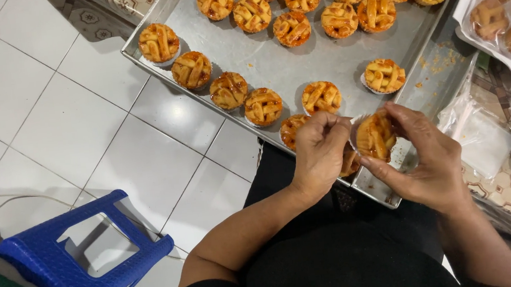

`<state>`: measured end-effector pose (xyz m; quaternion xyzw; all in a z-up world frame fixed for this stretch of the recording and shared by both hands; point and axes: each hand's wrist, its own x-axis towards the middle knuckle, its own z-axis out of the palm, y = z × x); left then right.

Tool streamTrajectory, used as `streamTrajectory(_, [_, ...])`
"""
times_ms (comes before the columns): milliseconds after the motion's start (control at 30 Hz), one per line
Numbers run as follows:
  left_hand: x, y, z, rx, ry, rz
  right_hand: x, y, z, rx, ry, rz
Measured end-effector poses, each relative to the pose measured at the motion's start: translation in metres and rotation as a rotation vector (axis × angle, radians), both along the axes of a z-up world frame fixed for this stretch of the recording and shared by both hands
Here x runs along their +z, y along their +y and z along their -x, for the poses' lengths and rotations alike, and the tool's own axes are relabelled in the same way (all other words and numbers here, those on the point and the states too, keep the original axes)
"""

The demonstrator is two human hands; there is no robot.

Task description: The person places mini pies into paper cupcake liners by hand and moves them onto a display tray.

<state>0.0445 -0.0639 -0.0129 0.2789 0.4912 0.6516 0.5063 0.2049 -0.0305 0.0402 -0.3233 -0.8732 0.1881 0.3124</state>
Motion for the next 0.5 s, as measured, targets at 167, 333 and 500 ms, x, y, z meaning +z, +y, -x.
streamTrajectory(167, [0.009,-0.004,0.002,-0.041,-0.009,0.034,-0.009,0.005,0.002,0.040,0.018,-0.038])
streamTrajectory(333, [0.002,0.004,0.010,-0.146,0.073,0.012,-0.031,0.024,0.008,0.028,-0.015,-0.041])
streamTrajectory(500, [-0.003,0.017,0.011,-0.223,0.182,0.038,-0.092,0.056,0.003,-0.093,0.033,-0.037])
